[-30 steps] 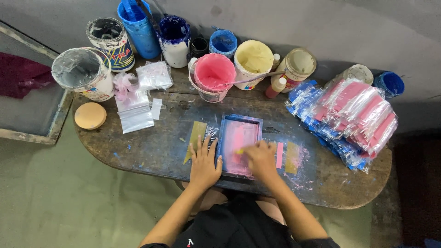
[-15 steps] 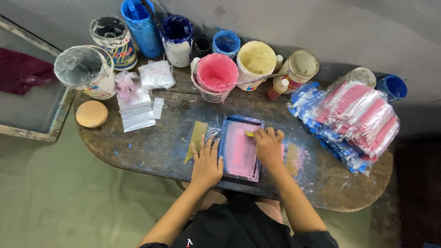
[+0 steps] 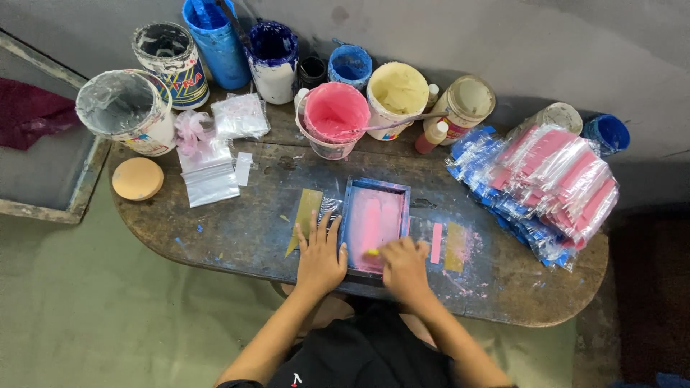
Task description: Manual screen printing of designs onto small plastic bags using pink ink and a handheld screen frame.
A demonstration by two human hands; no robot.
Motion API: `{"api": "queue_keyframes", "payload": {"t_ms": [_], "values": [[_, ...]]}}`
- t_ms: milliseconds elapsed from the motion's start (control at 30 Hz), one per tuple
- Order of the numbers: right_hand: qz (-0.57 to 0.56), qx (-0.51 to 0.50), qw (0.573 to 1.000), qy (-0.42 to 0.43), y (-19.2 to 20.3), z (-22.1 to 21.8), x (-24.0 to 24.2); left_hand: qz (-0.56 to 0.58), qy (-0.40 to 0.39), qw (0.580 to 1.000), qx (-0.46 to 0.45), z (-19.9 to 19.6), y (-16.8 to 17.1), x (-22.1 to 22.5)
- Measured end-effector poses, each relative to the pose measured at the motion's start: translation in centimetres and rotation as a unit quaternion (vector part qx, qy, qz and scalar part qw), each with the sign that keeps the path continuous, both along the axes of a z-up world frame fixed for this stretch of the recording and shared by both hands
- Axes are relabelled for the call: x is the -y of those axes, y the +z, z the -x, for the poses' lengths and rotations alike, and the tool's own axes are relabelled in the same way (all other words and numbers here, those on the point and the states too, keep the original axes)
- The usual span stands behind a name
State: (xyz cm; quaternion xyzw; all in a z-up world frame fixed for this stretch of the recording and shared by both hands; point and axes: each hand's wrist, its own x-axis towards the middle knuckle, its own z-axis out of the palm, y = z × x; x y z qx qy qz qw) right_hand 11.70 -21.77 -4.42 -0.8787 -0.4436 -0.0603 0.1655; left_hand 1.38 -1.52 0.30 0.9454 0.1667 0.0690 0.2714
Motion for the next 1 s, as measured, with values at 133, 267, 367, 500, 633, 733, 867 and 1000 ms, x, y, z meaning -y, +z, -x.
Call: {"api": "queue_keyframes", "payload": {"t_ms": [133, 267, 367, 500, 633, 733, 867, 1000], "values": [[-0.01, 0.072, 0.997, -0.039, -0.8, -6.6, -3.0, -0.007, 0.001, 1.0, 0.003, 0.2, -0.1, 0.0], [-0.066, 0.137, 0.988, -0.03, -0.3, -10.4, -6.7, -0.026, 0.007, 1.0, -0.002, 0.3, -0.3, -0.1], [-0.048, 0.137, 0.989, -0.006, -1.4, -10.4, -6.8, -0.032, 0.007, 0.999, -0.007, 0.3, -0.3, -0.1], [0.011, 0.119, 0.992, 0.037, -1.8, -6.7, -4.7, -0.029, 0.006, 1.0, -0.005, 0.3, -0.5, 0.2], [0.023, 0.114, 0.992, 0.056, -2.1, -2.0, -1.6, -0.02, 0.005, 1.0, 0.003, 0.2, -0.2, 0.2], [0.022, 0.094, 0.993, 0.07, -2.3, 0.7, 0.2, -0.03, 0.006, 1.0, 0.003, 0.1, -0.4, 0.2], [0.026, 0.055, 0.995, 0.078, -1.0, 2.0, 0.9, -0.04, 0.01, 0.999, 0.009, 0.2, -0.9, 0.3], [0.052, -0.108, 0.993, 0.014, 1.3, -0.9, 0.1, -0.031, 0.01, 0.999, 0.008, 0.2, -0.7, 0.2]]}}
